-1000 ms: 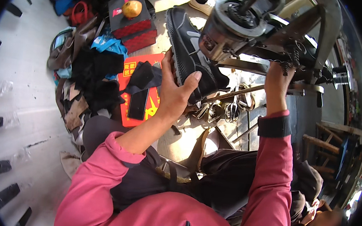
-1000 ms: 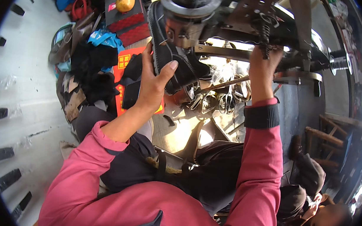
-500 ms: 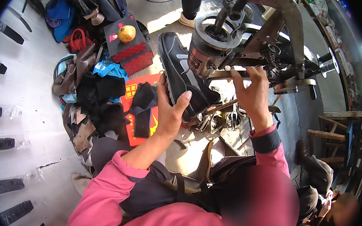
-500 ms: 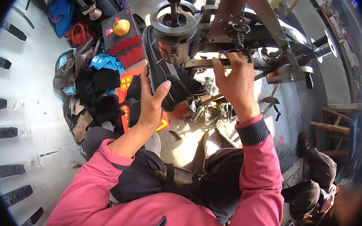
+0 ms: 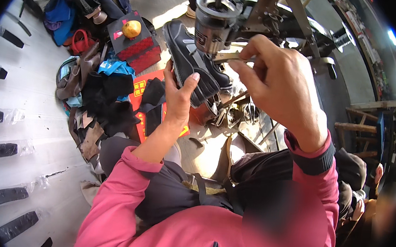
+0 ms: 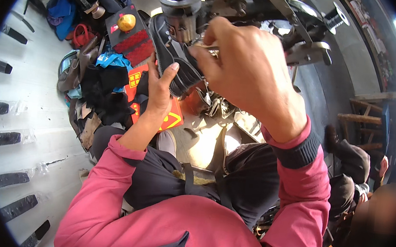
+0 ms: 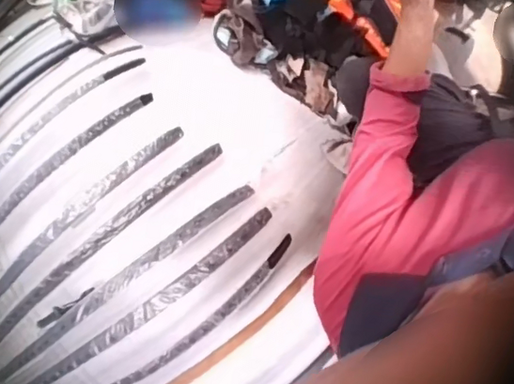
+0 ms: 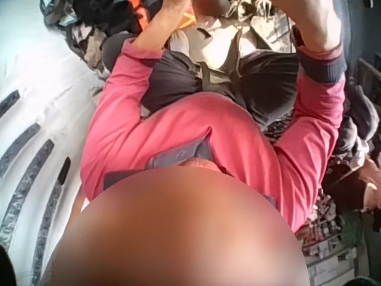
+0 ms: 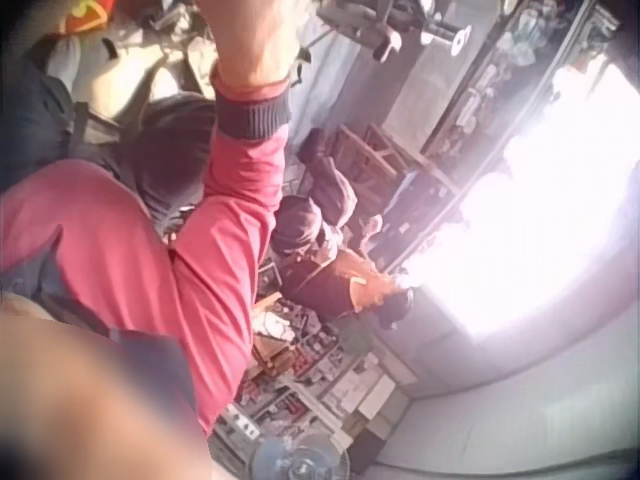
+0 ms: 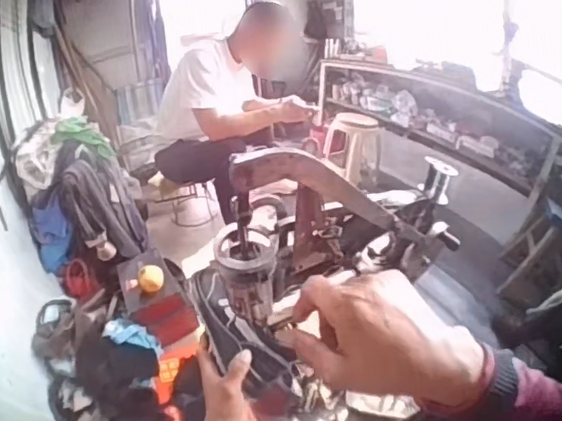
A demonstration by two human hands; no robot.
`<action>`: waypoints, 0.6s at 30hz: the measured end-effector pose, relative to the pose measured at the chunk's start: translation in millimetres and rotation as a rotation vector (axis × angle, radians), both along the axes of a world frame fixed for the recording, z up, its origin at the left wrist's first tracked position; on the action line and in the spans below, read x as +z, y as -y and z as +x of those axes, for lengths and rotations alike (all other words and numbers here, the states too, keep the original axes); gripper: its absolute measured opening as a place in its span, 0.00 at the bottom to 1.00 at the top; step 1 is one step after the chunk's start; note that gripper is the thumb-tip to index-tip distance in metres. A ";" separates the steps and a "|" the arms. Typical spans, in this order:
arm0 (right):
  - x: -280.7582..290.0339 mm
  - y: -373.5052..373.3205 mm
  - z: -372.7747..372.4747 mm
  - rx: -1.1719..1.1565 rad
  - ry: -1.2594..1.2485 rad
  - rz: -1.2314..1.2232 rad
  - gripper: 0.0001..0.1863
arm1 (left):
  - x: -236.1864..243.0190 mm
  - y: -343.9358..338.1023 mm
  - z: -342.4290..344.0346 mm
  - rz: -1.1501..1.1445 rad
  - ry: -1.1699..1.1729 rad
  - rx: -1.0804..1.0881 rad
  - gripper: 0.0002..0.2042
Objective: The person operates a shoe-sewing machine to stitch the upper of a black sneaker. They hold the shoe against the machine's rotating wheel, guide it along the seam, and repeatedly reposition the shoe to continue stitching different sections.
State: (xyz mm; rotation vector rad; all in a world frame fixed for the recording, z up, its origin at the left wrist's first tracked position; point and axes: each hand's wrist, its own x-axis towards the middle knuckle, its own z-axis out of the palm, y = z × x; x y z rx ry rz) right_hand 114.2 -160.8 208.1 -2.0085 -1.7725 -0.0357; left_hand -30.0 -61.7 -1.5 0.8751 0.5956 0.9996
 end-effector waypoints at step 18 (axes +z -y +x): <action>-506.2 140.1 144.4 -0.804 -0.367 -0.290 0.25 | 7.6 -10.0 -0.5 -0.194 0.058 -0.049 0.39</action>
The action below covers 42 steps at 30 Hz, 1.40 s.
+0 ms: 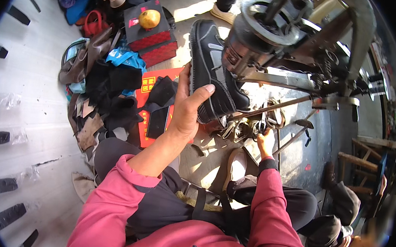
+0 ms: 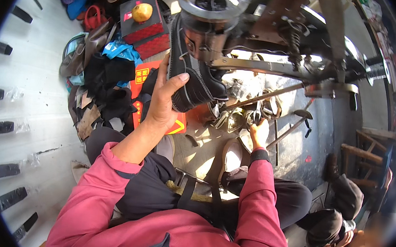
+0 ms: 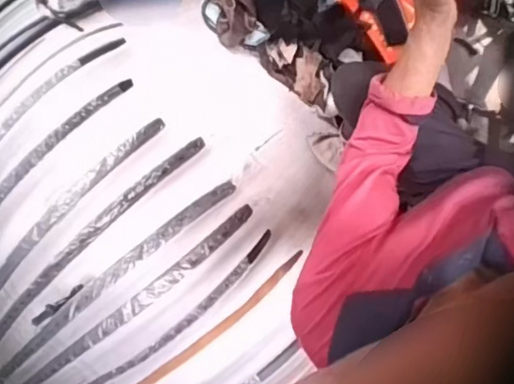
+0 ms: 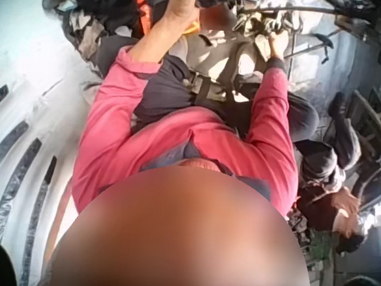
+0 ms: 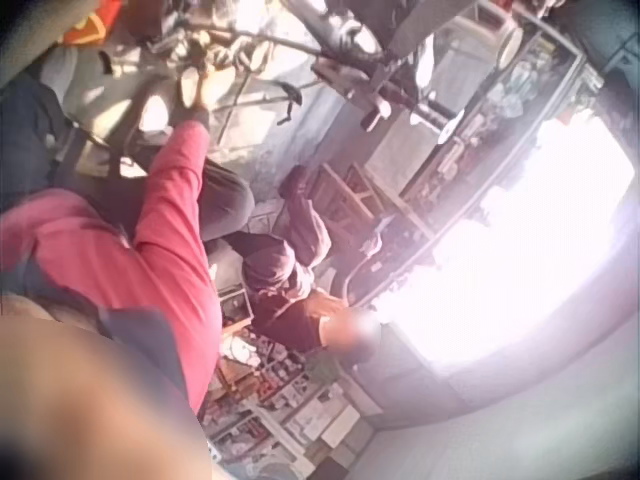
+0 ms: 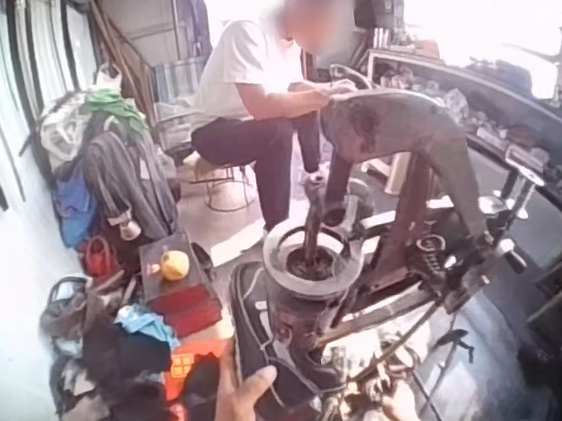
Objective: The person operates a shoe-sewing machine to stitch the upper of a black sneaker. They hold the shoe against the machine's rotating wheel, guide it along the seam, and repeatedly reposition the shoe to continue stitching different sections.
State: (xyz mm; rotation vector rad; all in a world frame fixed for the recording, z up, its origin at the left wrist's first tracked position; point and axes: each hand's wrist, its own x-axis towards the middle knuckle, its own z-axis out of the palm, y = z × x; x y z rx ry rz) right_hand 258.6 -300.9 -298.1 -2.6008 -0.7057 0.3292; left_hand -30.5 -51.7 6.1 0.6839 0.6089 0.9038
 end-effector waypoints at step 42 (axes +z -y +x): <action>309.6 -107.1 -211.1 0.099 -2.075 0.900 0.43 | -27.0 -10.9 -19.5 0.372 -0.207 0.182 0.42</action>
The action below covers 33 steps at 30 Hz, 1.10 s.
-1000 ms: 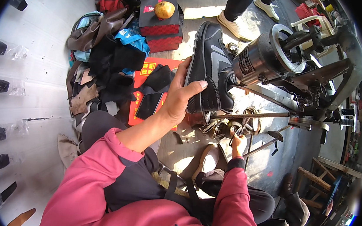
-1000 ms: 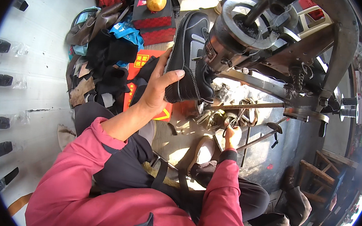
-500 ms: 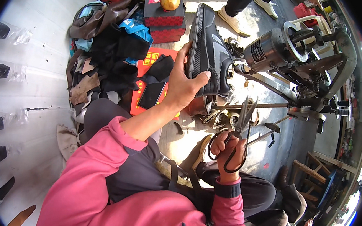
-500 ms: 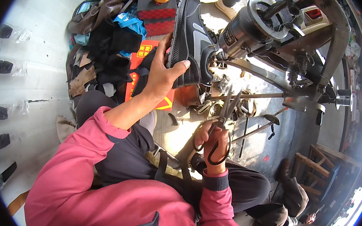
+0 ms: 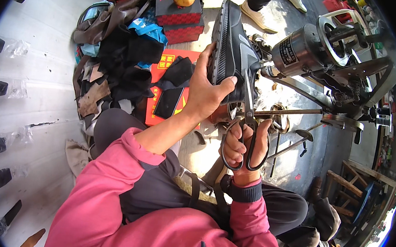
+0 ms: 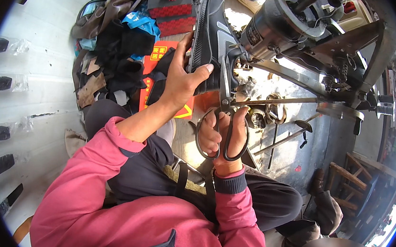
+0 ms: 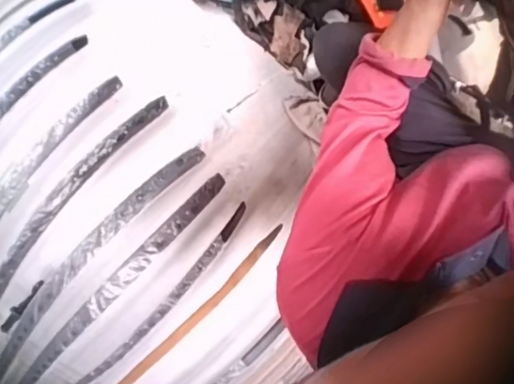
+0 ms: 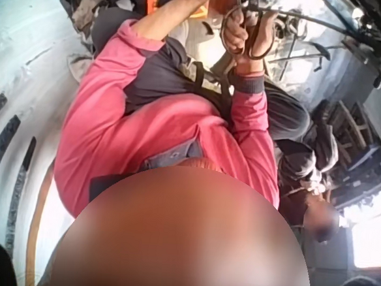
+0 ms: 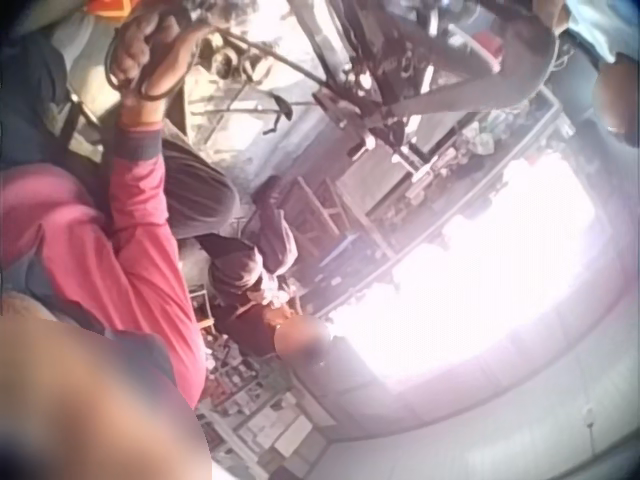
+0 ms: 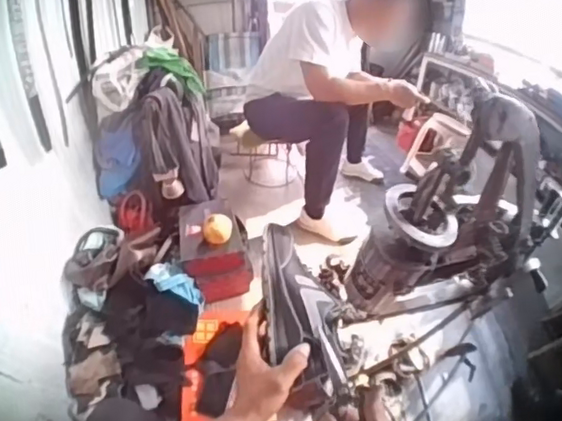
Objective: The person operates a shoe-sewing machine to stitch the upper of a black sneaker. They hold the shoe against the machine's rotating wheel, guide it along the seam, and repeatedly reposition the shoe to continue stitching different sections.
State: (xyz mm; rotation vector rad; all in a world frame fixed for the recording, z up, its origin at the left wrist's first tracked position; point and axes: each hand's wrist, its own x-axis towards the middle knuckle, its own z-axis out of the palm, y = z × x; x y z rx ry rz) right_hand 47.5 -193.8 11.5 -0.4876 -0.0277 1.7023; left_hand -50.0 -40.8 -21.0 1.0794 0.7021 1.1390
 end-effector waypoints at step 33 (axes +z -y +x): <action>59.5 -16.8 100.3 0.512 0.624 -0.064 0.44 | 25.7 -34.5 -21.5 -0.241 0.228 -0.380 0.44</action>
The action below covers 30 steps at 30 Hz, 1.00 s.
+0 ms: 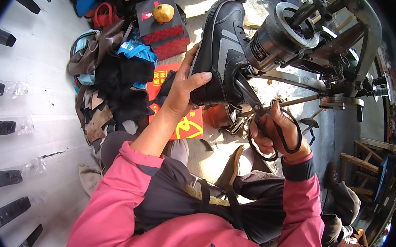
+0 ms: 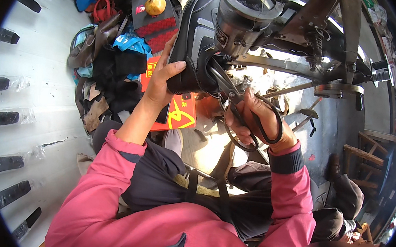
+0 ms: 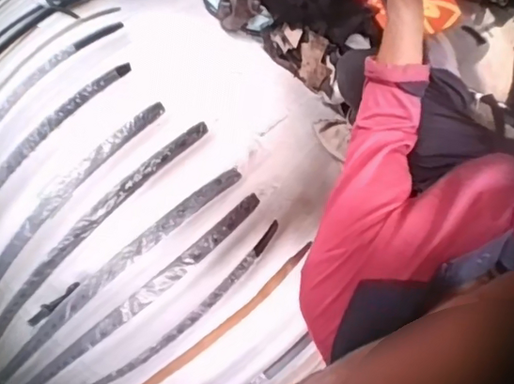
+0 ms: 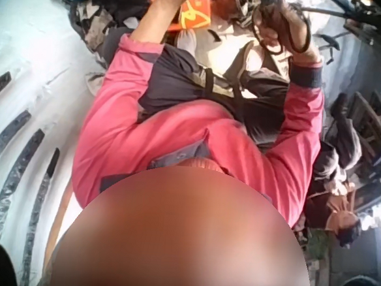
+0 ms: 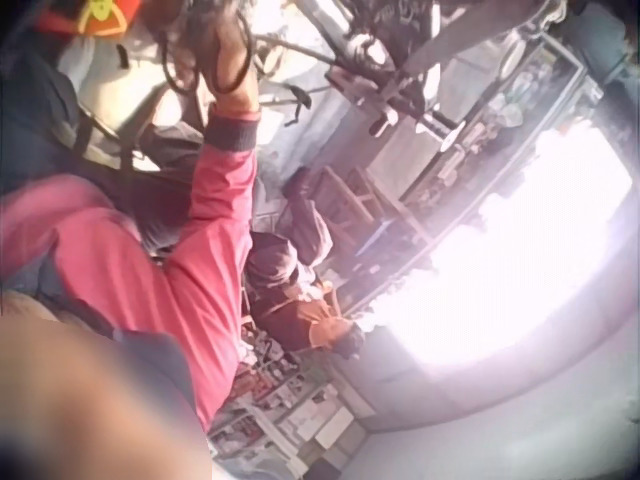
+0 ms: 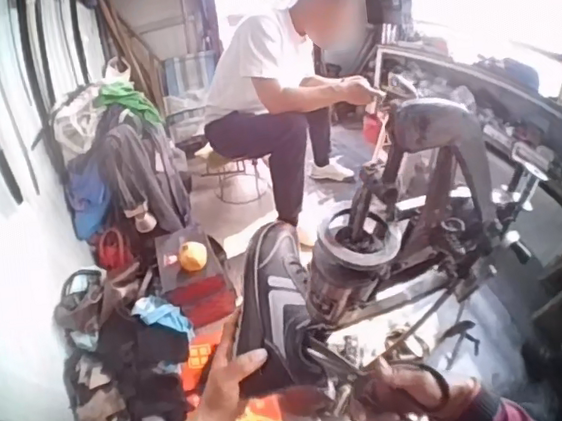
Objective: The person operates a shoe-sewing machine to stitch the upper of a black sneaker. They hold the shoe against the machine's rotating wheel, guide it along the seam, and repeatedly reposition the shoe to continue stitching different sections.
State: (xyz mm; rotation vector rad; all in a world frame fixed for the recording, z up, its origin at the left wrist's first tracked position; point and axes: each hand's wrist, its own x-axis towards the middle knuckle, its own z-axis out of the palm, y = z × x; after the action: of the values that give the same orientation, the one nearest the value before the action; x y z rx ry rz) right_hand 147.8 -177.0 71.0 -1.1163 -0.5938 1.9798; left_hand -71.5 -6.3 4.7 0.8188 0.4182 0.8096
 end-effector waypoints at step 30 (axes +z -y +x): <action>-112.5 78.6 -54.5 -0.595 1.243 0.571 0.29 | -13.5 36.3 -56.7 -0.350 -0.313 -0.300 0.31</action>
State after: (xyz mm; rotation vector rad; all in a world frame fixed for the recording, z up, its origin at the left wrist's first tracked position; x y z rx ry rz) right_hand 93.3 -255.5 -41.4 -1.7706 -1.1551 0.3865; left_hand -128.3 -42.6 -8.8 0.6581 0.6754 0.3145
